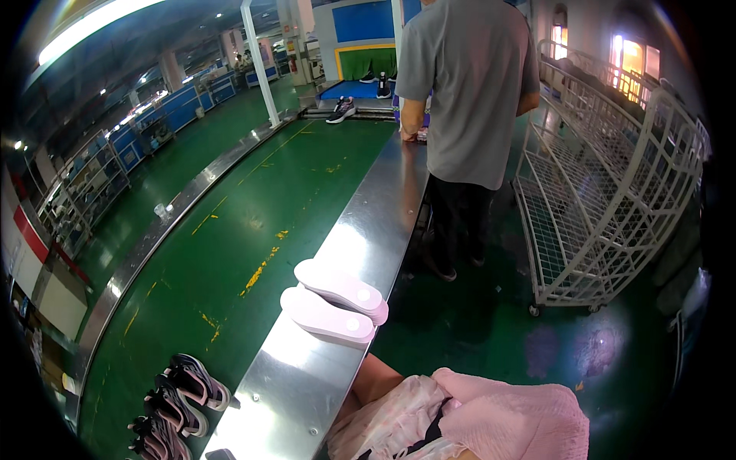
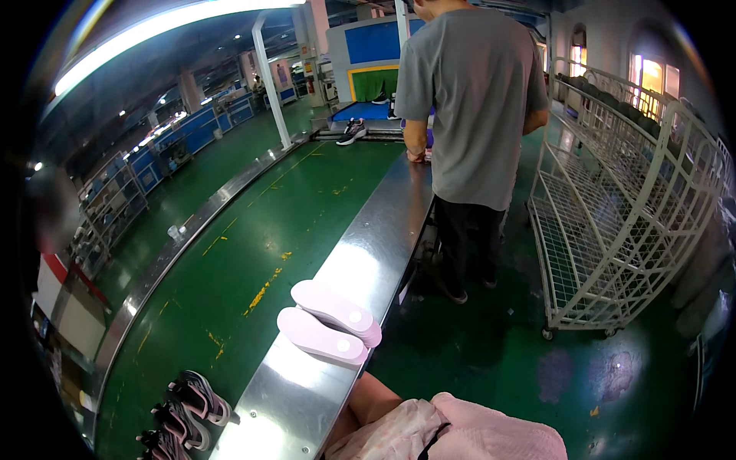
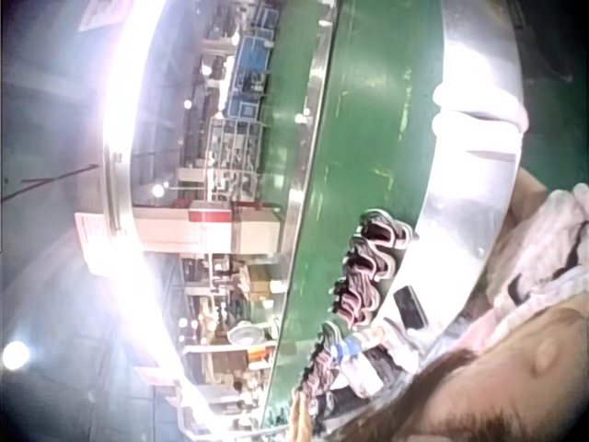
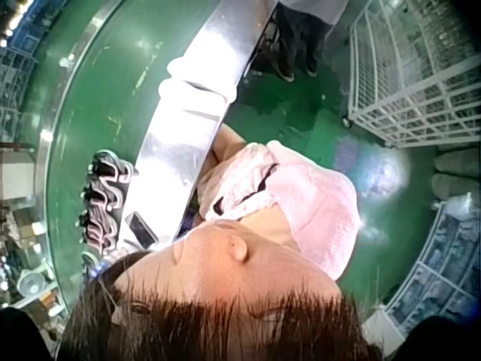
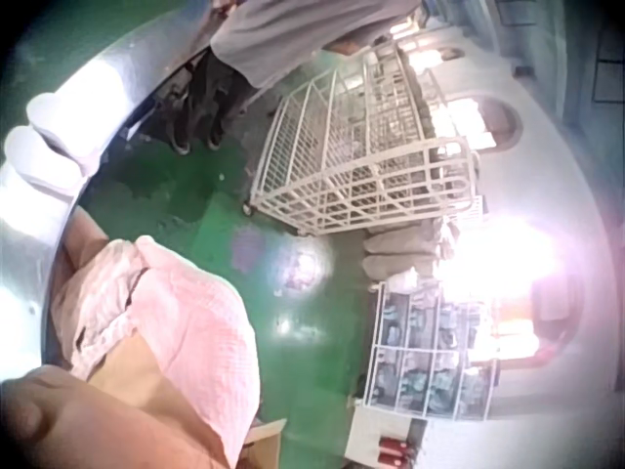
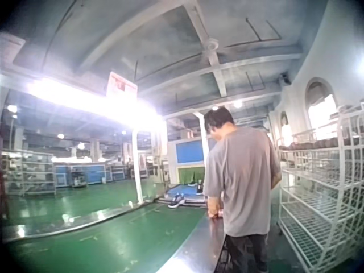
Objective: The person inserts white insoles into black and pink sneakers on a factory assembly line. They pick up each shoe, place an insole inside, and set the shoe back down on the conveyor belt in a repetitive sequence.
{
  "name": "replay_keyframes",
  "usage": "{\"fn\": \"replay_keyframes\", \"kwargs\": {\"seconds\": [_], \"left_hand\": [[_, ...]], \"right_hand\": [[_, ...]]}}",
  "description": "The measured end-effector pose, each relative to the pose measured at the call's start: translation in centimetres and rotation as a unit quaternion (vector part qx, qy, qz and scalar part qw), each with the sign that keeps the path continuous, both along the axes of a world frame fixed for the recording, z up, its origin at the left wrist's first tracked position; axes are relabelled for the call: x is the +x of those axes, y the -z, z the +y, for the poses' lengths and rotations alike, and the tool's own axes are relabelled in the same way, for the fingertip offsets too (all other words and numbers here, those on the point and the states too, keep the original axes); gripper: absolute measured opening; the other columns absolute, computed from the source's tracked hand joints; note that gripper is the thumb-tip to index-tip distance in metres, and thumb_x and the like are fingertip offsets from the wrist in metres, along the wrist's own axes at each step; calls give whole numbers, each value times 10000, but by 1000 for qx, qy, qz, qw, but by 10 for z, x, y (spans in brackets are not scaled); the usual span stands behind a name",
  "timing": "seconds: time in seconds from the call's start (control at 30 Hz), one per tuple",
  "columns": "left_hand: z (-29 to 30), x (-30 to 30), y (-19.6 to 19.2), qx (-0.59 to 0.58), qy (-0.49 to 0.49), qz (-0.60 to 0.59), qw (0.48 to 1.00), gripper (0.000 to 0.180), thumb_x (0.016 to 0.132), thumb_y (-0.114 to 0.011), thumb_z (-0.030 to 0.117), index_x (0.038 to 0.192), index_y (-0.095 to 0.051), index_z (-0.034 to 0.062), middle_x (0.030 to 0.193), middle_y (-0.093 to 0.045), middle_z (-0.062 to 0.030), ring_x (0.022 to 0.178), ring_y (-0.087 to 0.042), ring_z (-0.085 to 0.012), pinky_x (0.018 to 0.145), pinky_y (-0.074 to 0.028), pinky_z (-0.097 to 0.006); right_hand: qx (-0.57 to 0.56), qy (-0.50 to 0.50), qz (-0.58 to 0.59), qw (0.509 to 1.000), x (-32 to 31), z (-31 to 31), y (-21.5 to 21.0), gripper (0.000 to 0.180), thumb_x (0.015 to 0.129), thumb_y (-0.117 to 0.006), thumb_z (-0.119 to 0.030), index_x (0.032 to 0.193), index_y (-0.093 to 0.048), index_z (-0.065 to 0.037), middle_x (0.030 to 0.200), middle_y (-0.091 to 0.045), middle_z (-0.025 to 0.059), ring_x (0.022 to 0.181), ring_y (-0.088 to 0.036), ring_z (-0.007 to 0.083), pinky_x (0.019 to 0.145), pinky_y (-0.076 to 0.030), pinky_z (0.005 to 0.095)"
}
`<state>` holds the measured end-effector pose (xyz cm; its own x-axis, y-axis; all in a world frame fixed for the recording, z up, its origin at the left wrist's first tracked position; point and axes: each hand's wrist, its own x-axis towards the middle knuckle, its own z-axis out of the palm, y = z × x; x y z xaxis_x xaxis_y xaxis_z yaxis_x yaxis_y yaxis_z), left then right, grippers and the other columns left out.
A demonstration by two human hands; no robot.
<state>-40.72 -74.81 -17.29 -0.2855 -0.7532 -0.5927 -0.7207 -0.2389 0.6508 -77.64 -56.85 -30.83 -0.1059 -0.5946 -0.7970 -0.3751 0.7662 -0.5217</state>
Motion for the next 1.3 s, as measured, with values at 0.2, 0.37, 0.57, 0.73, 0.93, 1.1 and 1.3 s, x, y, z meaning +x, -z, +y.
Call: {"fn": "replay_keyframes", "kwargs": {"seconds": [0.2,0.37,0.57,0.73,0.93,1.1,1.3], "left_hand": [[16,30,8,9,-59,-2,998,273,775,-446,253,966,-552,89,991,-544,-168,902,-515,-335,762,-407,-381],[95,110,53,74,-79,-42,993,275,774,-445,257,964,-555,91,990,-545,-168,904,-515,-335,764,-407,-380],[267,208,113,136,124,-51,982,277,774,-444,263,961,-557,93,990,-547,-167,905,-515,-335,767,-407,-378],[245,163,27,-9,7,-191,981,281,784,-434,282,959,-573,111,933,-569,-153,855,-533,-330,732,-419,-375],[147,72,-183,-308,-238,-58,919,290,709,-585,161,970,-551,42,845,-576,-139,785,-549,-293,705,-430,-347],[91,98,-170,-426,-230,-331,810,686,603,-674,214,1186,-361,35,1119,-432,-165,1040,-397,-337,862,-352,-372],[58,134,-168,-322,-73,-227,916,740,488,-674,90,1167,-383,59,1215,-366,-143,1126,-341,-325,964,-262,-372]], "right_hand": [[50,2,-2,999,-12,15,24,375,766,-496,-410,864,-582,-58,756,-593,92,595,-558,193,507,-446,338],[124,46,0,991,-31,70,51,361,770,-491,-402,873,-577,-66,753,-591,92,588,-558,193,496,-445,342],[153,124,42,980,-103,41,42,345,775,-485,-392,885,-571,-76,750,-588,91,578,-558,192,482,-444,348],[-5,142,-13,990,-152,-87,36,269,780,-464,-324,933,-515,-109,673,-566,51,431,-491,151,355,-377,278],[-396,-205,108,889,-46,-138,-52,178,729,-490,-98,883,-568,-57,717,-589,69,563,-561,172,451,-442,264],[-321,-365,118,866,63,-118,-185,247,684,-575,-245,699,-604,0,663,-562,198,659,-553,345,616,-430,395],[-274,-295,-79,912,88,-94,-198,309,731,-577,-217,924,-539,21,692,-573,168,608,-568,283,560,-440,324]]}}
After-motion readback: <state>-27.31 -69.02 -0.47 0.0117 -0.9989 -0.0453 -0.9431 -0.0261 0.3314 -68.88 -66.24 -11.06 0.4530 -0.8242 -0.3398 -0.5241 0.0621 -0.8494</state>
